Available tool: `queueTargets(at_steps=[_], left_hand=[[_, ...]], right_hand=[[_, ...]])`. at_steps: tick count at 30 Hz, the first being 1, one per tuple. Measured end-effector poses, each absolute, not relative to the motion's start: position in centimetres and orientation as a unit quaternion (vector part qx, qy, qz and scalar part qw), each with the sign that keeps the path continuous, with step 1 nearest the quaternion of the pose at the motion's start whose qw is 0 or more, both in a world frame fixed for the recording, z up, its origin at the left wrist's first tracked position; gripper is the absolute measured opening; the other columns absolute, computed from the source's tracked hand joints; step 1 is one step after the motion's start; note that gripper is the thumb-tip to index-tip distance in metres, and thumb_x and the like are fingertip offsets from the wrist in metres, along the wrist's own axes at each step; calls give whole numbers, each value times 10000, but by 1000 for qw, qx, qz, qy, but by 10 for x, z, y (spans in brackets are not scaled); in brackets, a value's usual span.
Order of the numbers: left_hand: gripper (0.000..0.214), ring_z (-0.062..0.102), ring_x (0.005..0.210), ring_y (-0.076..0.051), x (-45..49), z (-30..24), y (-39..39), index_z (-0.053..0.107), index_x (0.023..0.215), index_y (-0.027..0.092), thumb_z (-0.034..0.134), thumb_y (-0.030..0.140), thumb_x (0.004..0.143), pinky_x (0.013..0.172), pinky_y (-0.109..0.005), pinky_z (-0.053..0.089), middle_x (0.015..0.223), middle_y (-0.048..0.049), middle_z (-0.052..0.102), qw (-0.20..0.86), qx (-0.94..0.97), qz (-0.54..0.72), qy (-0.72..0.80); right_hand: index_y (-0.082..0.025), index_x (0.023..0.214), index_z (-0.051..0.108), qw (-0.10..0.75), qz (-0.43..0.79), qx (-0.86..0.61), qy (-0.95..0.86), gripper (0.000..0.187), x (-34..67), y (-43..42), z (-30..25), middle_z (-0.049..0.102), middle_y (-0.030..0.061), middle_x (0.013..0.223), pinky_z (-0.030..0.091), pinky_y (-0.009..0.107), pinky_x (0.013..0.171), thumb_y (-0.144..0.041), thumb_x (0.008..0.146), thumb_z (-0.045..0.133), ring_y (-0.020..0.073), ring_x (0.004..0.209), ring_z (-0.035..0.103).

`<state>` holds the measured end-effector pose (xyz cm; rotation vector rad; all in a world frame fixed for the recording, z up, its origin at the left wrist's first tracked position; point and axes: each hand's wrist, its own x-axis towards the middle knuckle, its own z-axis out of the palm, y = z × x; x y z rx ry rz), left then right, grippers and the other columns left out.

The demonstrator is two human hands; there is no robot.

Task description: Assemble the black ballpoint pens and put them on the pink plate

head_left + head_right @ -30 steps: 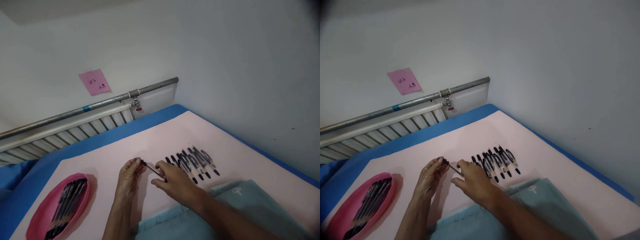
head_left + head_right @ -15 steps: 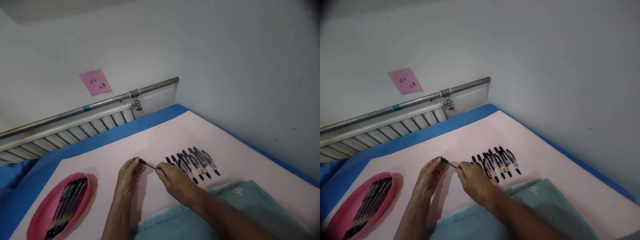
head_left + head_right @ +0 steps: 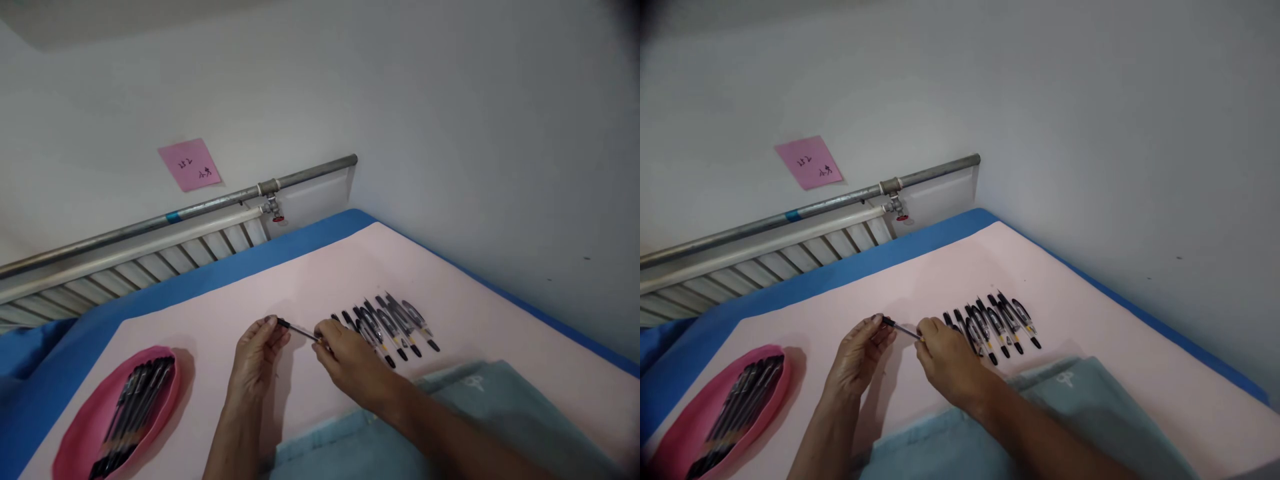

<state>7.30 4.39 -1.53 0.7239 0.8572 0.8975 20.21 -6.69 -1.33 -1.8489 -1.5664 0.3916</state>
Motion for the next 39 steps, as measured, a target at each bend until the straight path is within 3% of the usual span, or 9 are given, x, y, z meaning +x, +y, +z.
queueTargets(at_steps=[3,7,11,15,21,24,27,31,39], left_hand=[[175,633,598,-121,74,-15,43,619,690,114,738,168,575,619,-243,532,634,-23,664,755,328,411,391],[186,628,584,-116,75,-14,42,615,689,113,744,169,566,605,-238,528,634,-21,664,754,328,409,397],[190,625,585,-113,76,-13,41,607,676,116,745,179,562,619,-244,524,625,-14,658,755,333,405,393],[196,618,580,-110,78,-14,38,604,671,121,747,189,556,622,-241,514,616,-11,650,754,338,398,398],[208,594,587,-111,82,-14,32,608,659,122,750,223,545,642,-259,491,602,0,622,742,396,388,377],[209,601,693,-135,85,-17,27,625,751,143,707,271,608,689,-283,475,717,-16,637,728,439,378,366],[211,585,809,-166,93,-25,17,639,854,178,646,289,674,736,-287,443,851,-46,643,659,560,333,376],[158,547,829,-183,108,-37,2,680,834,221,601,247,700,766,-273,386,860,-61,638,490,752,280,340],[95,498,744,-196,120,-45,-4,662,710,244,571,226,688,662,-272,324,744,-49,571,380,835,217,333]], right_hand=[[-178,868,514,346,166,-699,-603,175,203,-67,-12,586,46,811,361,242,641,-240,883,352,146,741,536],[-175,947,506,353,150,-697,-606,140,202,-67,-13,581,55,880,362,244,658,-236,829,462,154,783,534],[-166,830,524,341,178,-704,-597,177,203,-67,-11,585,45,784,353,236,619,-234,877,368,139,707,532],[-171,968,517,351,171,-691,-607,170,203,-67,-11,577,54,875,363,238,653,-263,834,465,148,774,530],[-167,779,527,348,180,-690,-609,119,206,-67,-10,580,24,757,337,215,587,-202,840,431,118,674,511],[-173,770,543,373,169,-701,-583,123,219,-67,-6,585,10,708,336,212,575,-220,830,446,113,644,516],[-182,804,557,433,119,-733,-512,142,238,-68,-1,581,-5,669,351,213,577,-258,832,440,111,616,523],[-183,806,563,492,69,-738,-456,140,253,-70,4,594,-8,691,376,208,603,-280,815,463,106,626,531],[-193,820,574,455,71,-748,-478,150,251,-71,2,594,-9,684,357,208,576,-293,814,462,107,617,516]])
